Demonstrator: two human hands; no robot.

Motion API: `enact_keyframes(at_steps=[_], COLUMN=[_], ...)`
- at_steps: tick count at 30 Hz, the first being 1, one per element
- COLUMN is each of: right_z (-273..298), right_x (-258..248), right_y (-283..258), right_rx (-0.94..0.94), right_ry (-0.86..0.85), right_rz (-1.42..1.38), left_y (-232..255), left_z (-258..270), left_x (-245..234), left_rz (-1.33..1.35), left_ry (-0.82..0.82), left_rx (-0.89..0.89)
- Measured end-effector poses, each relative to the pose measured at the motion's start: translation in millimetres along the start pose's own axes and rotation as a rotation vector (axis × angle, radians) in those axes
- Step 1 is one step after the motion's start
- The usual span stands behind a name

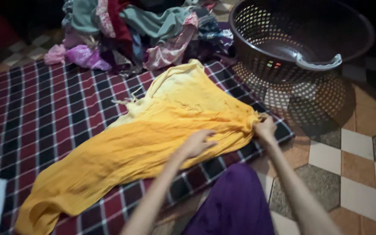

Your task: The person folds a yellow scarf and a patterned cloth on a checkered mat. They smooth, fold, and stack the items one at a time, then place the finished stack aside.

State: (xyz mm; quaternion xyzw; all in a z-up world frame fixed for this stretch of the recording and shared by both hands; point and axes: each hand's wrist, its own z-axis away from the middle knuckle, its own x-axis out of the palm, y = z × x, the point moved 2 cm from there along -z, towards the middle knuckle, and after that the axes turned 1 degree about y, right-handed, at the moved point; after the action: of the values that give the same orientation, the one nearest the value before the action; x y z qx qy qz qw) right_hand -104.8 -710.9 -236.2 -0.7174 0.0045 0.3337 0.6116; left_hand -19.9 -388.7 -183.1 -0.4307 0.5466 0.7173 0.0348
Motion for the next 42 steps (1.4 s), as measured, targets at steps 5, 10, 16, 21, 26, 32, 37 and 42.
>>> enact_keyframes(at_steps=[5, 10, 16, 21, 26, 32, 37, 42], right_z=[21, 76, 124, 138, 144, 143, 150, 160], right_x=[35, 57, 75, 85, 91, 94, 84, 70], right_y=[-32, -59, -80, -90, -99, -110, -126, -150], right_rx=[-0.145, -0.416, -0.215, 0.018, 0.038, -0.068, -0.081, -0.1], right_ry=[-0.022, -0.359, -0.54, -0.439, -0.71, -0.683, -0.672, -0.69], right_rz=[-0.285, -0.628, -0.692, -0.378, -0.551, -0.603, -0.628, -0.722], left_y=[45, 13, -57, -82, -58, -26, -11, 3], left_z=[-97, -76, -20, 13, 34, 54, 57, 59], left_x=[51, 53, 22, 6, -1, -24, -38, -44], left_rz=[0.151, 0.585, 1.513, 1.371, 1.294, 1.217, 1.233, 1.06], left_ry=[0.398, 0.633, 0.498, 0.626, 0.756, 0.808, 0.805, 0.959], left_rx=[0.116, -0.146, -0.13, -0.372, -0.359, -0.275, -0.266, -0.188])
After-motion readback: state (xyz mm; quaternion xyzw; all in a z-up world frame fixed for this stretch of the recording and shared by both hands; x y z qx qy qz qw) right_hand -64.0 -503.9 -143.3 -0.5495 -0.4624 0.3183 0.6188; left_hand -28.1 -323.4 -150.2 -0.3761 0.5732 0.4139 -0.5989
